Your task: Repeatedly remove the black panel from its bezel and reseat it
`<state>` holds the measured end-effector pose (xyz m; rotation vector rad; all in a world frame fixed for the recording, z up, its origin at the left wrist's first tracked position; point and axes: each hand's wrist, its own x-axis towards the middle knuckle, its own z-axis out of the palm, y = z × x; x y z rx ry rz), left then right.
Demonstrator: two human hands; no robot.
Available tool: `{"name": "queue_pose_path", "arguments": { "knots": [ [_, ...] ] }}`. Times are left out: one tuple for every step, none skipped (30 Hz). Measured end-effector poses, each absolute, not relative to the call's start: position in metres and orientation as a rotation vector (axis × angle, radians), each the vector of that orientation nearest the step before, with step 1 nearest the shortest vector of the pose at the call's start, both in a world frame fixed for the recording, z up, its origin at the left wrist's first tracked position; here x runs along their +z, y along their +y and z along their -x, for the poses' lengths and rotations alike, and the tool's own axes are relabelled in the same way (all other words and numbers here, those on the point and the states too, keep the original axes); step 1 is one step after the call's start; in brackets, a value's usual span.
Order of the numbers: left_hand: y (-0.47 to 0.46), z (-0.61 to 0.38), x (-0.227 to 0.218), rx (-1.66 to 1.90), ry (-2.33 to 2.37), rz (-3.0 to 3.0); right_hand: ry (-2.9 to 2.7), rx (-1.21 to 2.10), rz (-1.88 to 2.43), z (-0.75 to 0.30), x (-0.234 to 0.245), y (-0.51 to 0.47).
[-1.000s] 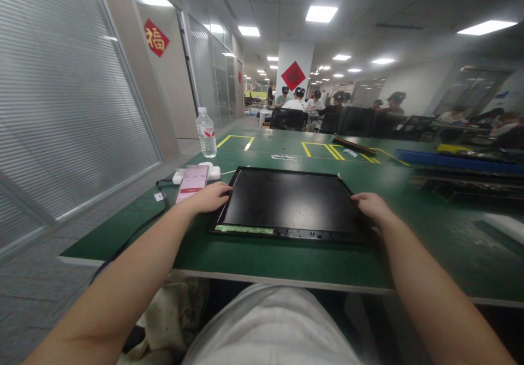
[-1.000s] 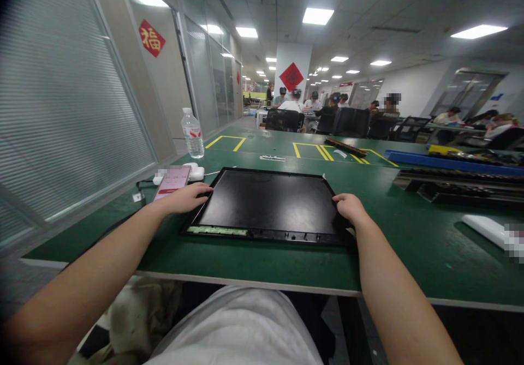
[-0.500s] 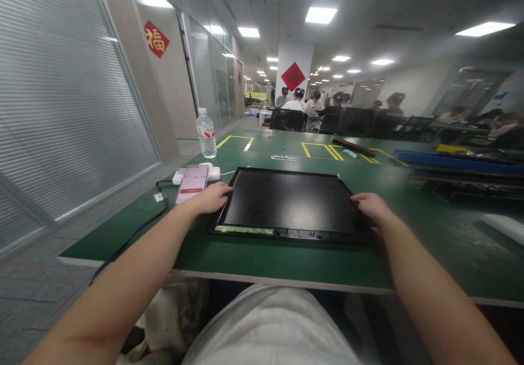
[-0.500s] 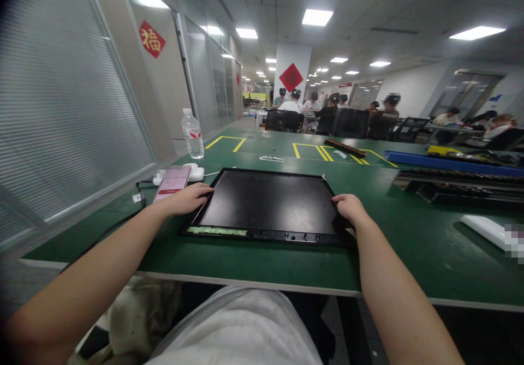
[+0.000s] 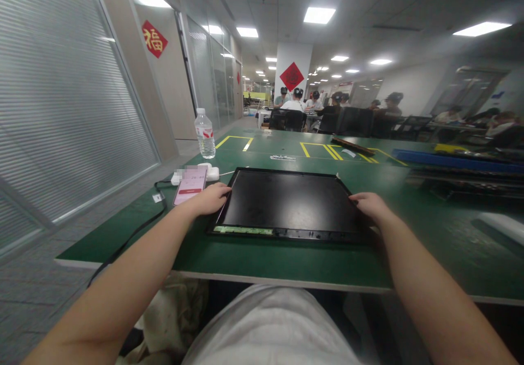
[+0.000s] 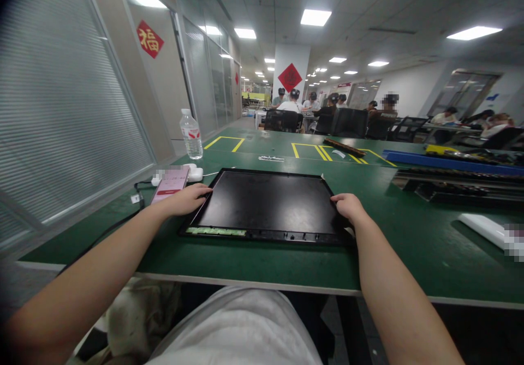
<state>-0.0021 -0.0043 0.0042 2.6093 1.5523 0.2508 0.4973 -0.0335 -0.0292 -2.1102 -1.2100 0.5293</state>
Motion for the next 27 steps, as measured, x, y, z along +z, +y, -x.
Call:
{"name": "queue_pose_path", "arguments": {
  "knots": [
    [-0.004,0.002,0.004,0.245,1.552,-2.602,-1.217,0.517,2.103,-0.498,-0.03,-0.033],
    [-0.004,0.002,0.003,0.252,1.556,-2.593,-1.225,0.507,2.098,-0.498,-0.03,-0.033],
    [-0.003,0.002,0.003,0.269,1.565,-2.582,-1.235,0.501,2.098,-0.498,-0.03,-0.033],
    [-0.003,0.002,0.002,0.295,1.574,-2.573,-1.245,0.498,2.104,-0.497,-0.029,-0.033],
    [-0.003,0.002,0.002,0.325,1.574,-2.568,-1.256,0.497,2.114,-0.497,-0.029,-0.034],
    [-0.004,0.002,0.002,0.35,1.56,-2.565,-1.268,0.5,2.127,-0.496,-0.028,-0.034],
    [-0.005,0.002,0.002,0.366,1.527,-2.567,-1.281,0.502,2.141,-0.496,-0.027,-0.035],
    [-0.007,0.002,0.003,0.368,1.482,-2.571,-1.294,0.499,2.152,-0.495,-0.026,-0.035],
    [-0.01,0.002,0.004,0.356,1.43,-2.576,-1.307,0.489,2.161,-0.494,-0.026,-0.035],
    [-0.013,0.002,0.006,0.34,1.382,-2.58,-1.32,0.473,2.167,-0.494,-0.025,-0.036],
    [-0.016,0.002,0.008,0.316,1.339,-2.582,-1.328,0.457,2.173,-0.493,-0.025,-0.036],
    [-0.018,0.002,0.01,0.29,1.299,-2.584,-1.332,0.445,2.177,-0.493,-0.024,-0.036],
    [-0.021,0.002,0.012,0.273,1.257,-2.587,-1.332,0.441,2.181,-0.493,-0.024,-0.036],
    [-0.023,0.002,0.014,0.263,1.214,-2.589,-1.331,0.442,2.185,-0.493,-0.024,-0.036],
    [-0.024,0.003,0.015,0.256,1.174,-2.59,-1.329,0.444,2.189,-0.492,-0.025,-0.036],
    [-0.025,0.003,0.017,0.251,1.139,-2.589,-1.329,0.443,2.192,-0.492,-0.025,-0.036],
    [-0.025,0.004,0.018,0.246,1.11,-2.588,-1.333,0.438,2.193,-0.492,-0.025,-0.036],
    [-0.025,0.004,0.018,0.242,1.088,-2.587,-1.338,0.431,2.192,-0.492,-0.025,-0.036],
    [-0.024,0.005,0.018,0.24,1.07,-2.587,-1.345,0.425,2.19,-0.492,-0.025,-0.036],
    [-0.024,0.006,0.018,0.242,1.053,-2.589,-1.349,0.422,2.187,-0.493,-0.025,-0.036],
    [-0.023,0.006,0.018,0.25,1.037,-2.592,-1.35,0.422,2.186,-0.493,-0.026,-0.036],
    [-0.022,0.007,0.018,0.263,1.022,-2.596,-1.349,0.424,2.185,-0.493,-0.026,-0.035],
    [-0.022,0.007,0.018,0.276,1.008,-2.599,-1.345,0.429,2.184,-0.494,-0.026,-0.035],
    [-0.022,0.006,0.018,0.288,0.998,-2.601,-1.34,0.433,2.183,-0.494,-0.026,-0.035],
    [-0.022,0.006,0.018,0.299,0.992,-2.602,-1.336,0.433,2.182,-0.494,-0.027,-0.035],
    [-0.023,0.005,0.019,0.312,0.987,-2.603,-1.335,0.431,2.182,-0.494,-0.027,-0.035],
    [-0.024,0.005,0.02,0.325,0.983,-2.606,-1.335,0.426,2.183,-0.493,-0.026,-0.036]
  ]
}}
